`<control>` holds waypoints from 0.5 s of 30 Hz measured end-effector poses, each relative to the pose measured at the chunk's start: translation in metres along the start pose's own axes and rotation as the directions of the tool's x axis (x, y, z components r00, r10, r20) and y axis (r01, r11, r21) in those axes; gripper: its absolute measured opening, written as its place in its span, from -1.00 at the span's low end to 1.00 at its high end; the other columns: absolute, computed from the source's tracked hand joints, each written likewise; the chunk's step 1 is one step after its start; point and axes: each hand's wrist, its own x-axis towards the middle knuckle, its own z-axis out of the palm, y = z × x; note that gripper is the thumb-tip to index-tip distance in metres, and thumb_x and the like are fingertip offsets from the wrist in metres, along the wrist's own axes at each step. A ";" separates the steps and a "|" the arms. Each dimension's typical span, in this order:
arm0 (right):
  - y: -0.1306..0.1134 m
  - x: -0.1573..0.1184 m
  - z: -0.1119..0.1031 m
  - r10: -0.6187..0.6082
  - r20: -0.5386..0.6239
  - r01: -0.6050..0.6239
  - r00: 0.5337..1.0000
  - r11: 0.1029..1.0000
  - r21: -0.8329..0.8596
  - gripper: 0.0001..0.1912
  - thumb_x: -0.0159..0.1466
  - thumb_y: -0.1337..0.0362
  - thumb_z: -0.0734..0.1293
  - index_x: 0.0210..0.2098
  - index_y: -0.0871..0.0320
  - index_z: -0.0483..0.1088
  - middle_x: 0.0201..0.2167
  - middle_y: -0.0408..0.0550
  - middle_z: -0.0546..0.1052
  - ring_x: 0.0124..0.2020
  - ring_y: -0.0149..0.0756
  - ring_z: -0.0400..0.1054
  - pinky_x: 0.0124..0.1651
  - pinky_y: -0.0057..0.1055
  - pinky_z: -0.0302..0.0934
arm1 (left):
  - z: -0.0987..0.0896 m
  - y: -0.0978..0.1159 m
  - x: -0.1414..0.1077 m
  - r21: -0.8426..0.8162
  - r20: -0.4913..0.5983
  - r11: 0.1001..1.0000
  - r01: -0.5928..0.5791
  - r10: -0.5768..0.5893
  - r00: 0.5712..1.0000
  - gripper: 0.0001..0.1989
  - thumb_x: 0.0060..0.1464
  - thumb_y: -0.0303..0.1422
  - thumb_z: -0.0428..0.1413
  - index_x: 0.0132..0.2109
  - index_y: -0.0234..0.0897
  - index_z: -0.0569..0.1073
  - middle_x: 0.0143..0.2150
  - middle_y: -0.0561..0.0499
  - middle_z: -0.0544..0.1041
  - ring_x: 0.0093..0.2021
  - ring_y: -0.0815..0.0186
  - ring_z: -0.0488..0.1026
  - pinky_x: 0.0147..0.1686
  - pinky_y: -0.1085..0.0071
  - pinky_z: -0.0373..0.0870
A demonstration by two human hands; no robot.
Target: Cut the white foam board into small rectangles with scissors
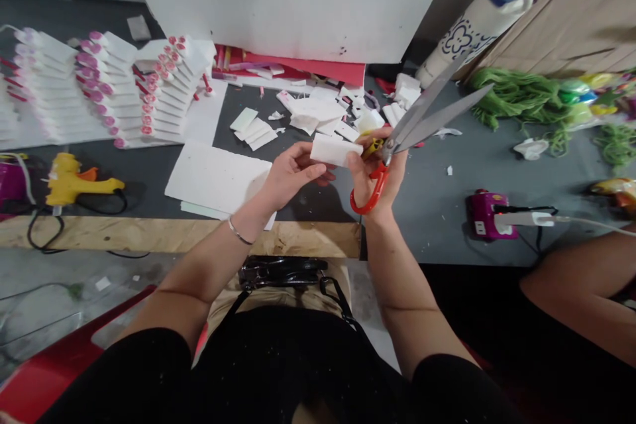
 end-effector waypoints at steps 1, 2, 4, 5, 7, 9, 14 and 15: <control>-0.002 -0.001 0.001 -0.007 0.001 0.007 1.000 1.000 0.003 -0.55 0.49 -0.10 0.35 0.24 -0.10 0.26 -0.10 0.00 0.47 -0.04 -0.10 0.55 0.02 -0.05 0.57 | 0.002 0.001 0.000 -0.015 -0.002 0.999 0.033 -0.033 0.999 -0.39 0.01 0.11 0.49 -0.01 -0.21 0.53 -0.22 -0.06 0.74 -0.27 0.20 0.72 -0.25 0.30 0.67; -0.003 -0.001 0.002 -0.017 0.012 0.017 1.000 1.000 0.014 -0.57 0.48 -0.09 0.36 0.22 -0.10 0.27 -0.12 -0.02 0.46 -0.07 -0.11 0.54 0.01 -0.06 0.57 | 0.003 0.001 0.000 -0.022 -0.014 0.998 0.054 -0.054 0.998 -0.40 0.01 0.11 0.49 -0.06 -0.23 0.54 -0.25 -0.06 0.73 -0.29 0.21 0.72 -0.27 0.31 0.67; -0.005 -0.002 0.003 -0.036 0.039 0.034 0.999 0.998 0.043 -0.59 0.47 -0.09 0.38 0.18 -0.11 0.28 -0.15 -0.05 0.45 -0.10 -0.14 0.52 -0.02 -0.09 0.56 | 0.003 0.001 0.000 -0.033 -0.057 0.998 0.048 -0.050 0.997 -0.43 0.00 0.11 0.49 -0.13 -0.24 0.55 -0.33 -0.02 0.70 -0.33 0.24 0.69 -0.32 0.34 0.64; -0.005 -0.002 0.004 -0.040 0.051 0.037 0.998 0.998 0.049 -0.58 0.46 -0.09 0.39 0.18 -0.11 0.29 -0.15 -0.06 0.45 -0.11 -0.16 0.51 -0.03 -0.11 0.55 | 0.002 0.001 0.001 -0.040 -0.080 0.999 0.032 -0.035 0.996 -0.44 -0.01 0.11 0.49 -0.16 -0.23 0.55 -0.38 0.01 0.67 -0.36 0.27 0.66 -0.36 0.36 0.61; -0.006 -0.003 0.007 -0.025 0.064 0.022 0.998 0.999 0.042 -0.58 0.45 -0.11 0.39 0.17 -0.11 0.29 -0.14 -0.07 0.46 -0.12 -0.19 0.49 -0.06 -0.15 0.52 | 0.000 0.000 0.003 -0.061 -0.115 0.998 0.000 -0.007 0.993 -0.48 -0.02 0.08 0.51 -0.20 -0.21 0.55 -0.43 0.07 0.60 -0.40 0.31 0.60 -0.43 0.40 0.54; -0.007 -0.005 0.011 -0.004 0.065 0.001 0.998 0.999 0.045 -0.58 0.46 -0.11 0.39 0.17 -0.11 0.30 -0.14 -0.09 0.46 -0.15 -0.23 0.47 -0.08 -0.18 0.51 | -0.001 -0.002 0.004 -0.094 -0.140 0.995 -0.016 0.003 0.990 -0.51 -0.03 0.05 0.52 -0.22 -0.18 0.55 -0.42 0.09 0.57 -0.40 0.35 0.55 -0.43 0.41 0.52; -0.012 -0.005 0.012 0.024 0.085 -0.032 0.996 0.994 0.102 -0.61 0.46 -0.11 0.39 0.14 -0.12 0.30 -0.19 -0.14 0.48 -0.23 -0.28 0.46 -0.13 -0.24 0.49 | 0.000 -0.006 0.004 -0.178 -0.173 0.984 -0.028 -0.003 0.985 -0.46 -0.09 0.01 0.57 -0.13 -0.16 0.55 -0.25 0.07 0.62 -0.26 0.34 0.61 -0.16 0.35 0.64; -0.012 -0.004 0.010 0.034 0.101 -0.043 0.994 0.995 0.086 -0.59 0.46 -0.12 0.39 0.14 -0.11 0.30 -0.20 -0.14 0.48 -0.24 -0.27 0.47 -0.14 -0.24 0.49 | -0.001 -0.006 0.004 -0.171 -0.177 0.985 -0.033 0.002 0.984 -0.45 -0.06 0.03 0.55 -0.10 -0.16 0.55 -0.22 0.05 0.63 -0.22 0.31 0.63 -0.12 0.32 0.65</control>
